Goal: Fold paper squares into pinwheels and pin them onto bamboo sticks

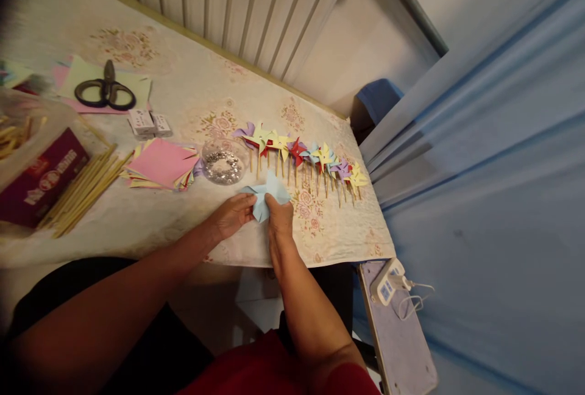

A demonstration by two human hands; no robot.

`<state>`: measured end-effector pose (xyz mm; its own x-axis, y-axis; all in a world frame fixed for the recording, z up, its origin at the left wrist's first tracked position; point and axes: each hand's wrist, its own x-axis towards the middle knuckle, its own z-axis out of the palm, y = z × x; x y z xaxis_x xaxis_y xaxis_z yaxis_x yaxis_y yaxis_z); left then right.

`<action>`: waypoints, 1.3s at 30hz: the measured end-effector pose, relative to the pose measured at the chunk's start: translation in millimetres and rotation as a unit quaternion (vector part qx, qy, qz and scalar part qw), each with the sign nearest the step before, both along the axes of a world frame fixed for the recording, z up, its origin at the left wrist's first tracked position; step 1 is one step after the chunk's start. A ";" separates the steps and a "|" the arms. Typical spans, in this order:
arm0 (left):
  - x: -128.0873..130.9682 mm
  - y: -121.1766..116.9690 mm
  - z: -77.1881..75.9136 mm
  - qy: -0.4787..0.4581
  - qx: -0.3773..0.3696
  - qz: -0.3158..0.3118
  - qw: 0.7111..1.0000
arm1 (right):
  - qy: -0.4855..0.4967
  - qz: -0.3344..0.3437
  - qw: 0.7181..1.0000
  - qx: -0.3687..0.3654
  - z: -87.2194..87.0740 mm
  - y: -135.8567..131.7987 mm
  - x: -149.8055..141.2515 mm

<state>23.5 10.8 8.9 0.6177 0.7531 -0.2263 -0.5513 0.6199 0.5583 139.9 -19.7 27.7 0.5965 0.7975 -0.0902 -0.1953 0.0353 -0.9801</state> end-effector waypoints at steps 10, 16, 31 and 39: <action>5.1 3.6 3.0 0.047 0.024 0.034 0.998 | -0.011 0.015 1.000 -0.012 -7.2 -1.3 -14.7; 5.3 3.7 1.2 0.057 0.040 0.038 0.997 | -0.014 0.031 0.999 -0.016 -8.0 -1.2 -16.1; 2.7 12.8 -4.4 0.056 0.030 0.065 0.996 | -0.322 -0.076 0.943 -0.020 -13.8 -53.9 0.3; -0.7 9.6 5.9 0.055 0.021 0.060 0.996 | -0.399 0.043 0.916 0.013 -18.4 -58.7 -4.1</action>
<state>22.8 20.5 14.8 0.4964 0.8299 -0.2548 -0.5542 0.5289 0.6428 135.8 -78.4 9.3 0.3991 0.8402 0.3670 0.5795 0.0791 -0.8111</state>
